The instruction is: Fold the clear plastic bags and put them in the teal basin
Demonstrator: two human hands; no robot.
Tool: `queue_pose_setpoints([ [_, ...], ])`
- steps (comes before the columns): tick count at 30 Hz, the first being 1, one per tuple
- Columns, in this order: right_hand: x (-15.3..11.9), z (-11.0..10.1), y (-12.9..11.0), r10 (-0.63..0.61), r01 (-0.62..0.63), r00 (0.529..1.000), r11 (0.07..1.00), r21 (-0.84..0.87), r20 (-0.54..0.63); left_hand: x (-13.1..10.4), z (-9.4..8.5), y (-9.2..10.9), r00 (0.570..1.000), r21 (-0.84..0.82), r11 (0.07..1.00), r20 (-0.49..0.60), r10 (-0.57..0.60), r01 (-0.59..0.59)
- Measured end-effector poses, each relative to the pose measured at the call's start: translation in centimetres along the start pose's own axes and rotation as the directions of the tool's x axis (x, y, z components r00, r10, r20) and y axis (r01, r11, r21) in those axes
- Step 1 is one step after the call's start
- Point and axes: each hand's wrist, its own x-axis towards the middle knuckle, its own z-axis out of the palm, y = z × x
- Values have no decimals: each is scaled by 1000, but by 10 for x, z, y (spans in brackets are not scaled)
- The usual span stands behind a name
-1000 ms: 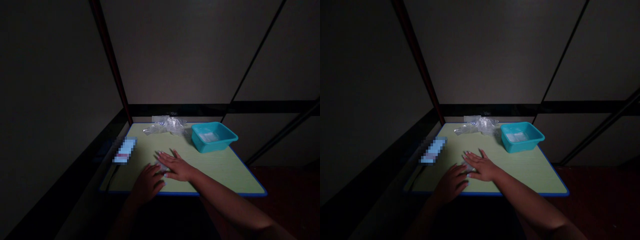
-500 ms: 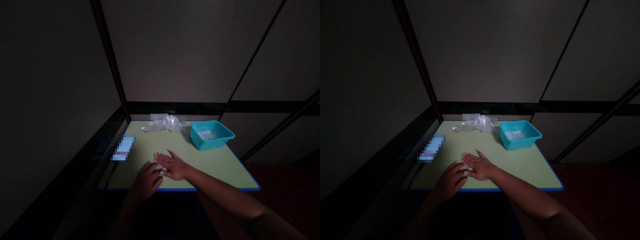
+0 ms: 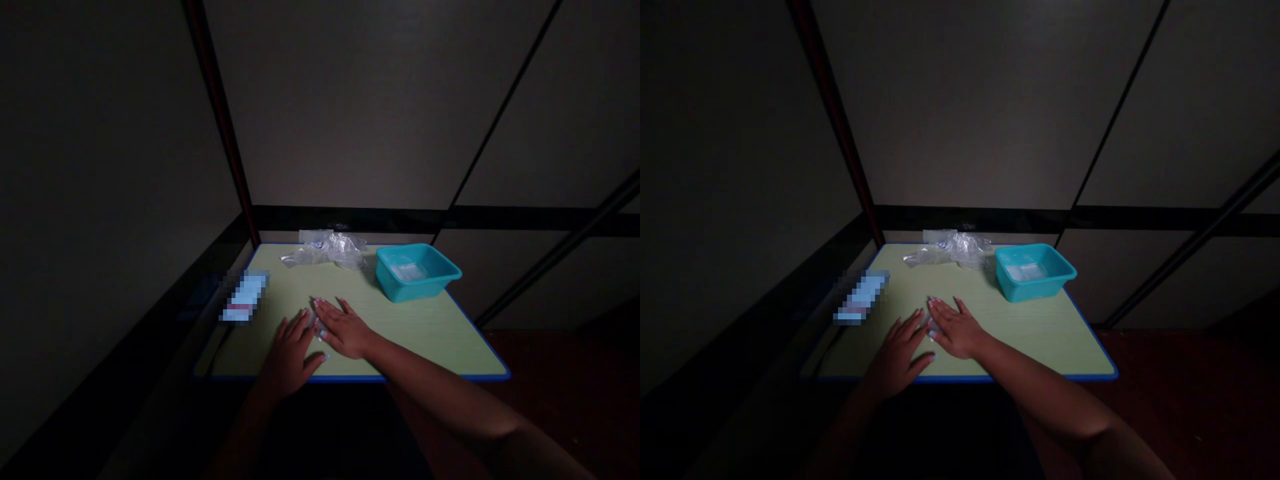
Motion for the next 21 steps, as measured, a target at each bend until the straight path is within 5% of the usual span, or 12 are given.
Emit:
queue_pose_setpoints([
  [13, 2, 2, -1, 27, -26, 998, 1000, -12, 61, 2, 2, -1, 993, 15, 1000, 114, -5, 3],
  [16, 2, 1, -1, 21, -22, 999, 1000, 2, 46, 1, 7, -5, 998, -8, 1000, 66, -24, 24],
  [21, 0, -3, -5, -61, 60, 998, 998, -20, -16, 1, 16, -14, 968, -74, 971, -92, -233, 227],
])
